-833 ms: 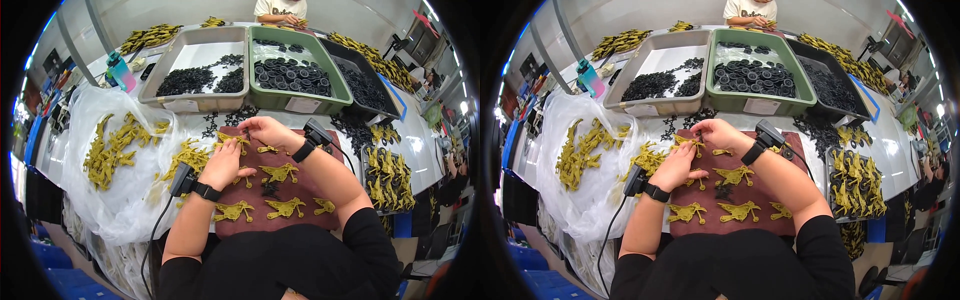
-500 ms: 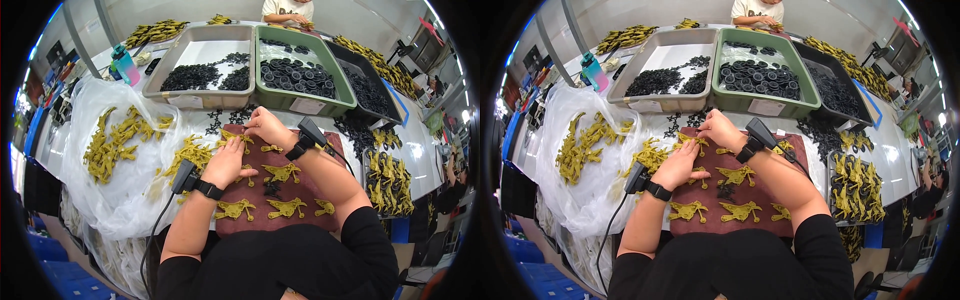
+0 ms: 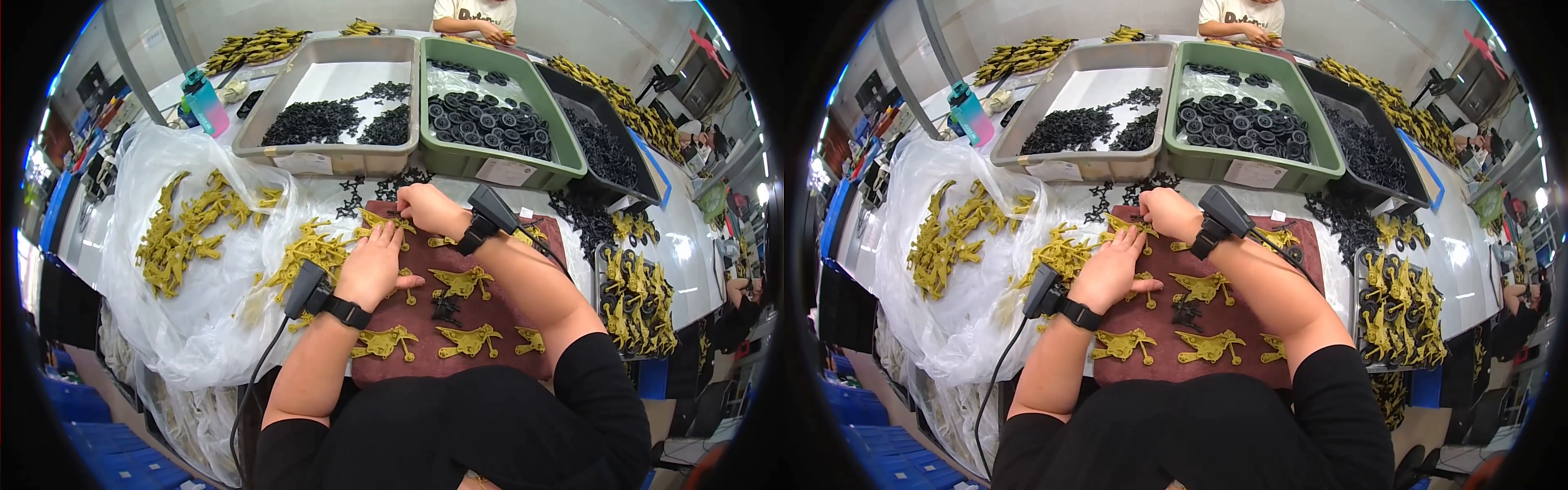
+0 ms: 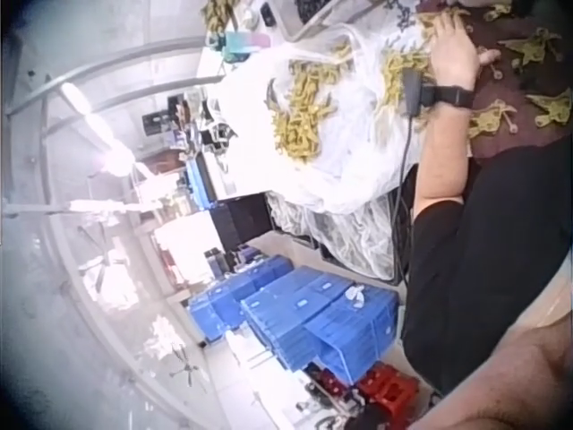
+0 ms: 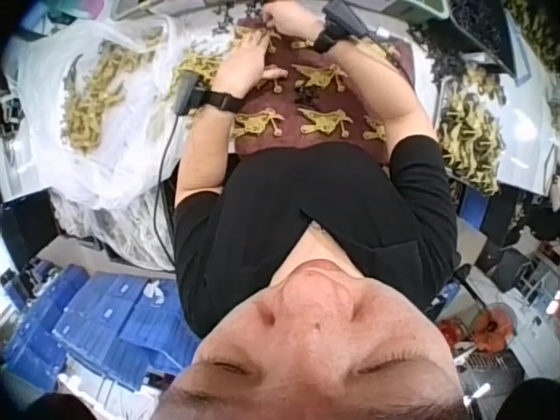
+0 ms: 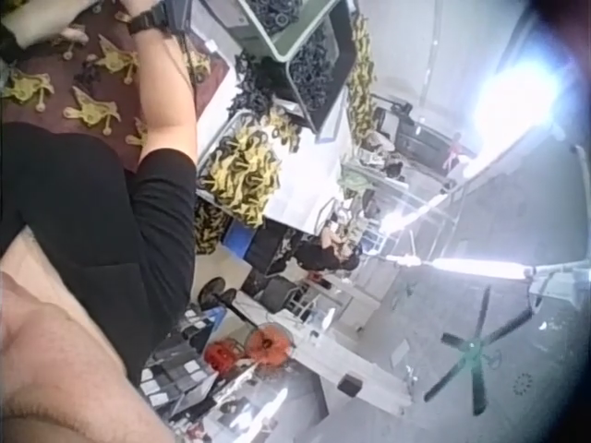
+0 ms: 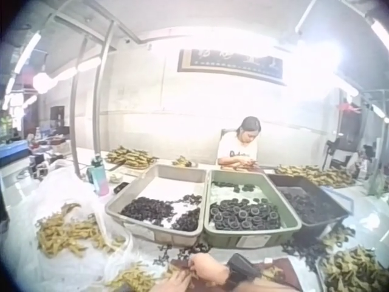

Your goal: Assembling small yellow toy motorcycle frames by attaching black plastic wheels.

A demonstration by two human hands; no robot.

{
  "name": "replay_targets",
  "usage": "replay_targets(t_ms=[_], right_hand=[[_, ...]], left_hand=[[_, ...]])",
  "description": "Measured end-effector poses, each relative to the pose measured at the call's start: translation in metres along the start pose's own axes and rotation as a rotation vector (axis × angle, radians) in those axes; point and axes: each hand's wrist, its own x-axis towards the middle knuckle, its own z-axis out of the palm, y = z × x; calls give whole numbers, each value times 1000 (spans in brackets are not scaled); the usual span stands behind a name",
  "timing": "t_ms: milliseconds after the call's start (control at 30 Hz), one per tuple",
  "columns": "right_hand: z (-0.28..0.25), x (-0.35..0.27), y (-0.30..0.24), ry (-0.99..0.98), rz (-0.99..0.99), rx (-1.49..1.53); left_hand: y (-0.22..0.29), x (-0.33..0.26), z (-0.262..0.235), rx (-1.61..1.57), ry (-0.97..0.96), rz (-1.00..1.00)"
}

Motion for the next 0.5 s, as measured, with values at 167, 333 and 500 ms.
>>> replay_targets(t_ms=[167,333,500], right_hand=[[-1,2,-13,-31,-12,-87],[18,-1,-11,278,-231,-206],[3,-15,-1,20,33,11]], left_hand=[[4,0,0,26,2,-28],[2,1,2,-1,20,-28],[1,4,5,-10,25,-23]])
